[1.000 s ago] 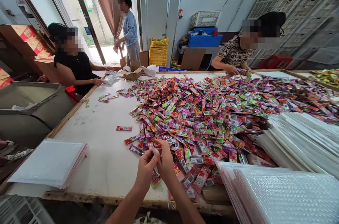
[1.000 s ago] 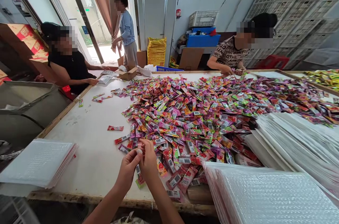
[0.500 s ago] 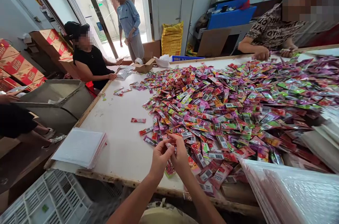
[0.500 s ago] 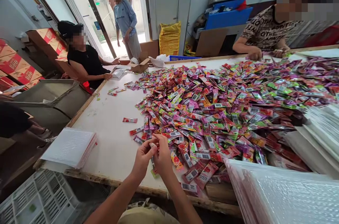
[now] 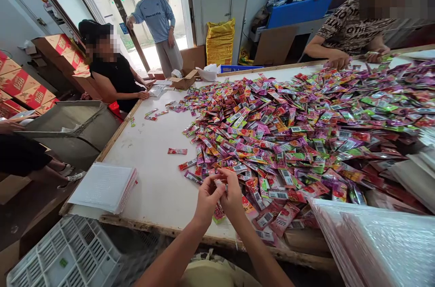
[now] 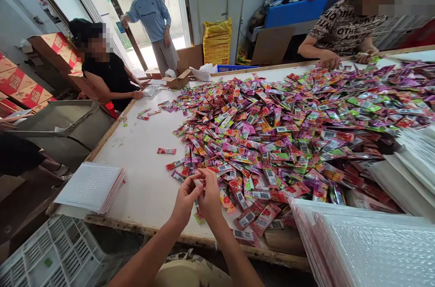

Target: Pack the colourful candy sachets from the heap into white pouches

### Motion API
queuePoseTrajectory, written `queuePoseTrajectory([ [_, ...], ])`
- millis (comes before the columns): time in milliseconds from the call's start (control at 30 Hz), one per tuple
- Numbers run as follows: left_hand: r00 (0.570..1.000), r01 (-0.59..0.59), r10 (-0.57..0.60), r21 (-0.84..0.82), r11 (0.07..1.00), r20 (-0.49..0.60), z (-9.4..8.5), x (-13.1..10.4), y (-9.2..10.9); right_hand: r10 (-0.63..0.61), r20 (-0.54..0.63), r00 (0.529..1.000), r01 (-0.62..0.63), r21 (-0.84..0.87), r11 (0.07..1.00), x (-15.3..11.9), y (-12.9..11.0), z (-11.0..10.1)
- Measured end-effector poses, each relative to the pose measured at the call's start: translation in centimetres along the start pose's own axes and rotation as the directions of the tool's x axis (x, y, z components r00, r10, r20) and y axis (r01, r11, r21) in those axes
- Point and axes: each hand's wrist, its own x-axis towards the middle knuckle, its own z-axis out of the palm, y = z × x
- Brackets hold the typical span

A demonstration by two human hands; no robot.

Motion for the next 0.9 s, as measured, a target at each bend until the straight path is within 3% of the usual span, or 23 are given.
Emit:
queuePoseTrajectory([
  [300, 1.0, 0.013, -0.013, -0.005, 1.0, 0.013, -0.4, -0.1, 0.2, 0.0, 0.03, 1.0, 0.001, -0.025, 1.0, -0.4, -0.1, -0.2],
  [467, 0.999, 0.022, -0.022, -0.001, 1.0, -0.048, -0.4, -0.3, -0.3, -0.027, 0.014, 1.0, 0.028, -0.054, 0.998, -0.2, -0.2, -0.5],
  [733, 1.0, 0.005, -0.005, -0.012, 1.0, -0.009, -0.7, -0.3, -0.4, -0.031, 0.024, 0.999, 0.031, -0.018, 0.999, 0.0, -0.4, -0.1],
  [833, 1.0, 0.012, -0.012, -0.048, 0.999, -0.011, -1.0, -0.3, -0.3, 0.012, 0.011, 1.0, -0.012, 0.02, 1.0, 1.4, -1.7, -1.6],
  [900, 0.999, 0.038, -0.04, -0.038, 0.999, -0.036, -1.5, -0.3, -0.2, 0.056, 0.047, 0.997, -0.06, 0.088, 0.994, 2.1, -3.3, -4.0],
])
